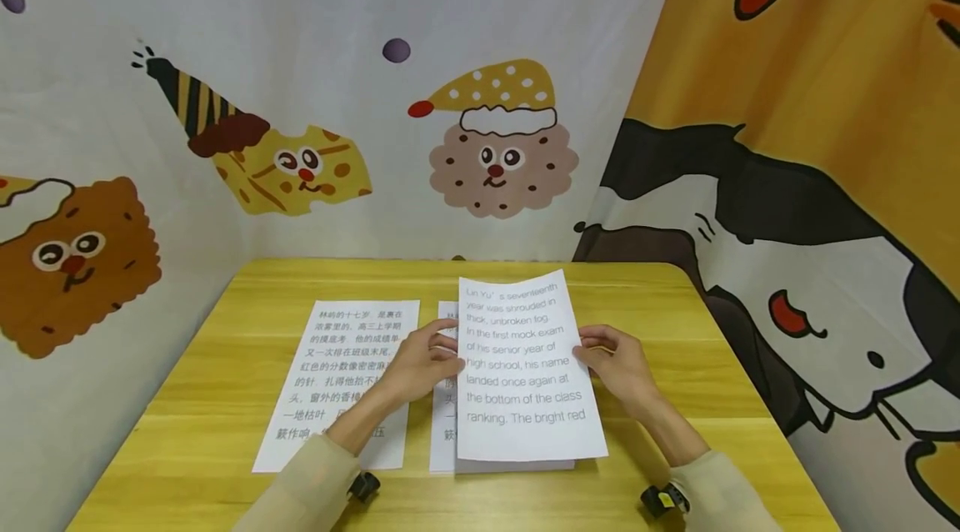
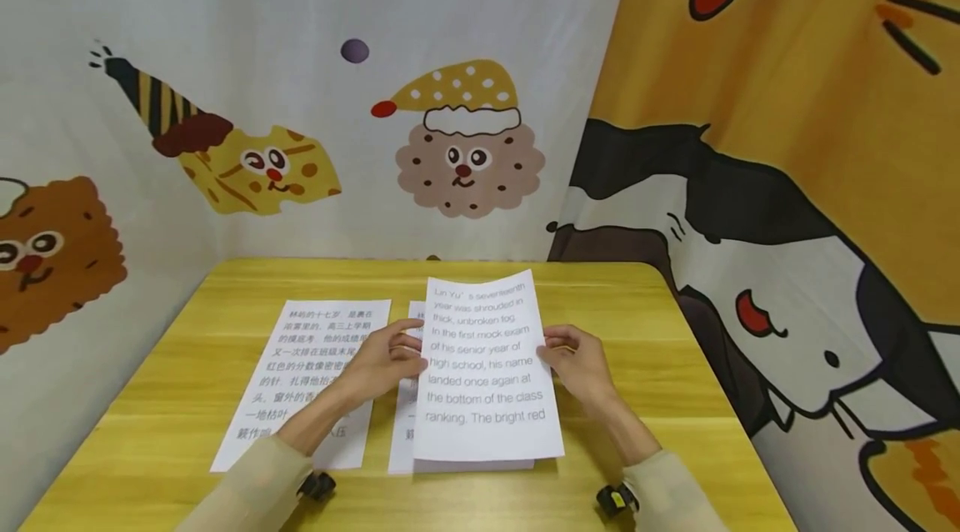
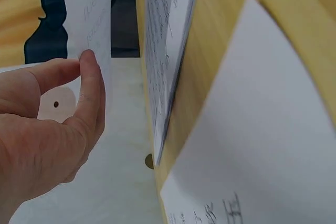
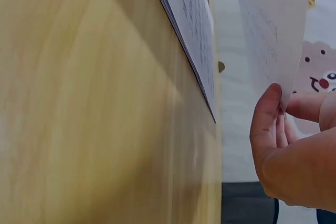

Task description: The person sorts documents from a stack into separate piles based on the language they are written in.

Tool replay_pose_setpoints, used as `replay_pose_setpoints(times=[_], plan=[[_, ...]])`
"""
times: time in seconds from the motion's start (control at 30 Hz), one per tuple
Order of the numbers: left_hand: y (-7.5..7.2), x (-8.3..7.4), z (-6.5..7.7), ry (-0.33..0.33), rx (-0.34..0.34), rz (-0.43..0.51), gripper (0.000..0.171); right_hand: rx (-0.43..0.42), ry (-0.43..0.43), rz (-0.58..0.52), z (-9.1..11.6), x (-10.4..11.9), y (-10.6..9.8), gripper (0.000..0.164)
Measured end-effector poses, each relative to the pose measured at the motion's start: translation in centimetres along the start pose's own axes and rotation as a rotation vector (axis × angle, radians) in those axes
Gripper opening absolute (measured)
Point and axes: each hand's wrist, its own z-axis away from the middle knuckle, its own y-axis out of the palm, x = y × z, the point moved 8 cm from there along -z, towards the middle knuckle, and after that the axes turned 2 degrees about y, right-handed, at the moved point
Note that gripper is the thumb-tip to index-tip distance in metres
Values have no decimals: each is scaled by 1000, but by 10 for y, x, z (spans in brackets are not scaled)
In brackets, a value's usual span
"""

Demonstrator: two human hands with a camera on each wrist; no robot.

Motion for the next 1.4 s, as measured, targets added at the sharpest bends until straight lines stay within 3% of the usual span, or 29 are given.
replay_pose_setpoints(times=[0.23,0.57,0.73,1.03,1.4], plan=[[15,-6,-10,38,7,66,74,-6,-3,14,0,-4,-21,42],[43,-16,-24,74,17,74,73,-6,22,56,1,-11,-54,48],[58,-22,-29,70,25,71,74,-18,23,93,2,-15,-70,51],[83,-26,-46,49,-32,44,75,-46,28,161,-2,-24,-99,54],[118,-28,-60,37,-10,26,72,-50,18,189,-7,-36,-131,54]])
